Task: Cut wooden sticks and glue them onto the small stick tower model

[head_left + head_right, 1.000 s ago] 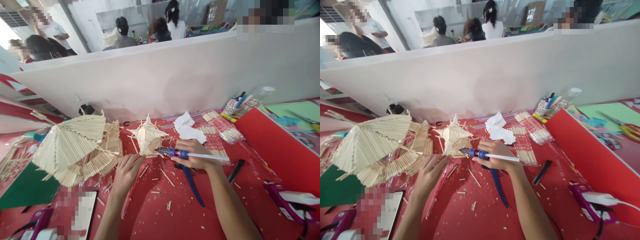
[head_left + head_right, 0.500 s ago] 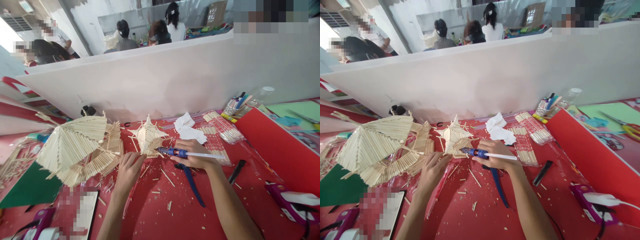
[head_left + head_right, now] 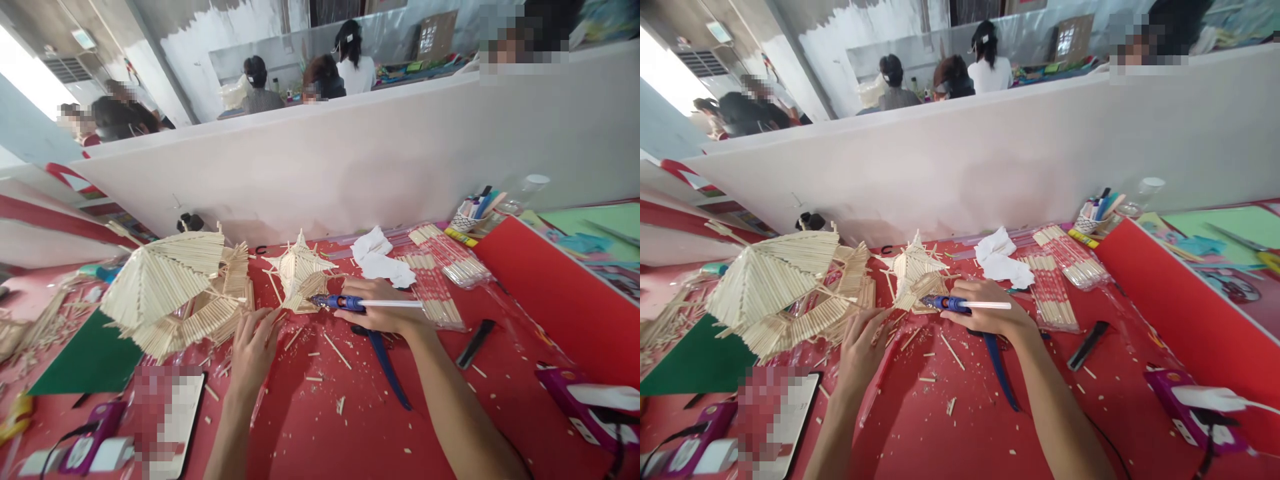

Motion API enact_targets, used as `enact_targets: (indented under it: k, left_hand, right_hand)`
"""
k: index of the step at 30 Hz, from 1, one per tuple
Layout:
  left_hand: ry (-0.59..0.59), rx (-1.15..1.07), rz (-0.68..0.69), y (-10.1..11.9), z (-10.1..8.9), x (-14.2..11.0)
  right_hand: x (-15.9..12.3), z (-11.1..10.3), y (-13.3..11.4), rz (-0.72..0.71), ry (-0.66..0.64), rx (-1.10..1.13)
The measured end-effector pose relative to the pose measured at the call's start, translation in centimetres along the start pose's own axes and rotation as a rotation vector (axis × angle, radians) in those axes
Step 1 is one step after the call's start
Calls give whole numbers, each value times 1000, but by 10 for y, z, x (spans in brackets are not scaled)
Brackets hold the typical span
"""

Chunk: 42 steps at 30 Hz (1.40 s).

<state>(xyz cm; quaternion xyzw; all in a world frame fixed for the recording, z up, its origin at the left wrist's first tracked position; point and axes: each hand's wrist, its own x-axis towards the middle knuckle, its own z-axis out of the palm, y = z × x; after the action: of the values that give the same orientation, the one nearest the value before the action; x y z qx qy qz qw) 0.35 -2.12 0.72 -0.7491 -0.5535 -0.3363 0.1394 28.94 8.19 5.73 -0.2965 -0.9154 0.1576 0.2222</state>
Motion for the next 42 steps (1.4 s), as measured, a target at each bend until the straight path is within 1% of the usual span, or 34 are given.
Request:
enact_targets:
  k: [5,10,13,21,24,29,33,42]
  left_hand:
    - [-15,3,5,10,8,10]
    - [-5,6,19,12,19,16]
    - [5,2,19,12,22,17]
    - [0,41,24,15,20,17]
    - [-4,56,55,14,19,17]
    - [-59,32,142,7,16,16]
    - [-106,40,209,4,14,15]
    - [-111,58,254,4,11,19]
  right_hand:
    - [1,0,-5,-1,-22,-4]
    - [0,-2,-5,18,-12,-16]
    - [-2,-3,-4,21,-7,-29]
    - [-5,-3,-1,24,22,-33]
    - [-5,-5,-2,21,38,-38]
    - [-6,-7,-1,5,60,-77]
    - [-6,-8,-1,4,53,-60]
    - [-5,-6,-2,5,47,-20]
